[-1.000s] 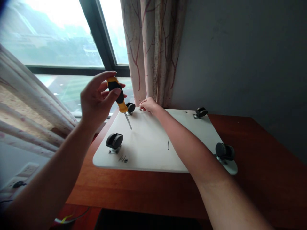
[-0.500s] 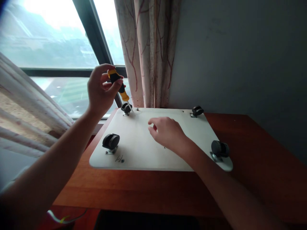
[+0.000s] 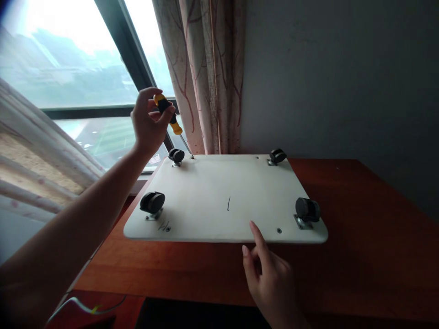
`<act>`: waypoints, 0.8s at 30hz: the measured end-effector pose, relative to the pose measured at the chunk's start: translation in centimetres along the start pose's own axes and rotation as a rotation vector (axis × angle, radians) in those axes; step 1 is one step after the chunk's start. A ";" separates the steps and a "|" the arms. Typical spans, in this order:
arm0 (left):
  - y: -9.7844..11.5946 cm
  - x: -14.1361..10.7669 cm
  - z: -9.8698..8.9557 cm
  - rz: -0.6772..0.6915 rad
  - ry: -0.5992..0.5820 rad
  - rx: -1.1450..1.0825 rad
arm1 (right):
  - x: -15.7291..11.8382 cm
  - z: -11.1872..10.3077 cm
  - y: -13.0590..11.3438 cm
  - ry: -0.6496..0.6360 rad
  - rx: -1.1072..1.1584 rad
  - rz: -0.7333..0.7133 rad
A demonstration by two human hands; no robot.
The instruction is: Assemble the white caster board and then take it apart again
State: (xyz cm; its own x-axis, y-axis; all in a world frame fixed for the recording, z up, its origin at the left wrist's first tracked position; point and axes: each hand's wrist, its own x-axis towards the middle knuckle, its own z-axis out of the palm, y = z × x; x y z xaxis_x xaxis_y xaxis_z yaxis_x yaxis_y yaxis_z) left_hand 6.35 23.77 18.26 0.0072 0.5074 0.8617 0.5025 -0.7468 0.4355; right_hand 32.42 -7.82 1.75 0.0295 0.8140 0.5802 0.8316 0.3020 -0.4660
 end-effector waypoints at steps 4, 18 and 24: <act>-0.2 -0.2 0.4 0.012 -0.009 0.004 | -1.7 2.1 1.0 -0.048 -0.028 0.112; -0.4 -0.4 0.9 0.050 0.006 0.050 | -3.0 3.7 2.0 -0.031 0.058 0.200; -0.3 -0.4 0.6 0.038 0.005 0.105 | -3.0 3.6 1.9 -0.034 0.078 0.213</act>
State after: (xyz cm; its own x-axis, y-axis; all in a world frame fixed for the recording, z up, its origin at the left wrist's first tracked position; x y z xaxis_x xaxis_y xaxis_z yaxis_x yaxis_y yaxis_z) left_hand 6.75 24.01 17.62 0.0236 0.4772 0.8785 0.5902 -0.7160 0.3730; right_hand 31.96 -7.90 -3.31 0.1801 0.8793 0.4409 0.7630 0.1580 -0.6268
